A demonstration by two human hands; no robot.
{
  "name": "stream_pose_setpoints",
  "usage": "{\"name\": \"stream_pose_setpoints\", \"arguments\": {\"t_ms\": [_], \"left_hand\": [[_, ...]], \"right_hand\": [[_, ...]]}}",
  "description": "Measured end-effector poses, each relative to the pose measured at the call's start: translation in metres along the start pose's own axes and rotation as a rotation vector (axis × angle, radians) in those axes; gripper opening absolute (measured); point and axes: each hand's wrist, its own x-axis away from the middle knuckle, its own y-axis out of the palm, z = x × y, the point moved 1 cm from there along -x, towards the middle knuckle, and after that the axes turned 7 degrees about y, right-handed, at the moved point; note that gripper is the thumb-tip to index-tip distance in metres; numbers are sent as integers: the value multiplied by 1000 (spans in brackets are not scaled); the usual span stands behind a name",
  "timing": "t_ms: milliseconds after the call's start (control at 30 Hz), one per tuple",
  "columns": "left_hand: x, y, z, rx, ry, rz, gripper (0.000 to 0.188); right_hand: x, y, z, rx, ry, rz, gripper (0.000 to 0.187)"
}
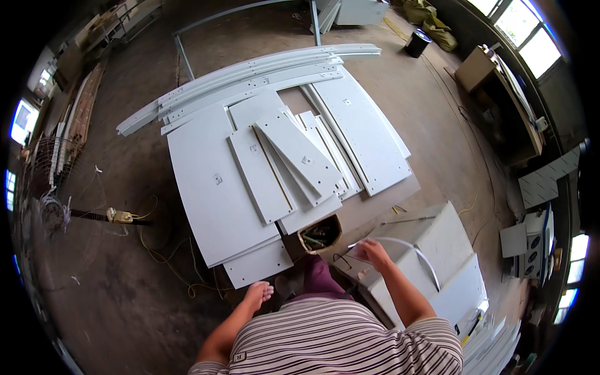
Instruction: The person repeatedly picks up white rectangular panels from a workbench, removes thin strips, and stacks them on a pile. The person handles the panels one at a time, placing them in a growing stack on the floor.
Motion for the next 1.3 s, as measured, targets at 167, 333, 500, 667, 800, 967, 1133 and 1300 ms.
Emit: {"name": "stream_pose_setpoints", "arguments": {"t_ms": [167, 333, 500, 667, 800, 967, 1133, 1300], "left_hand": [[-30, 24, 27, -3, -8, 84, 25], [-140, 39, 84, -211, 157, 207, 42], [-223, 69, 159, -274, 453, 398, 60], [-262, 71, 173, -685, 401, 646, 62], [-260, 77, 175, -605, 383, 714, 62], [-244, 77, 182, -486, 361, 665, 73], [-245, 36, 179, -573, 349, 671, 77], [-232, -13, 162, -714, 361, 754, 78]], "right_hand": [[-189, -8, -65, 899, -434, 365, 40], [-303, 25, -122, 1049, -485, 386, 82], [-327, 91, -162, 1093, -312, 317, 97], [-325, 124, -137, 1083, -448, 331, 95], [-320, 148, -116, 1088, -453, 347, 91], [-304, 191, -101, 1176, -456, 325, 86], [-294, 207, -87, 1170, -501, 238, 72], [-285, 239, -56, 1117, -569, 202, 67]]}}
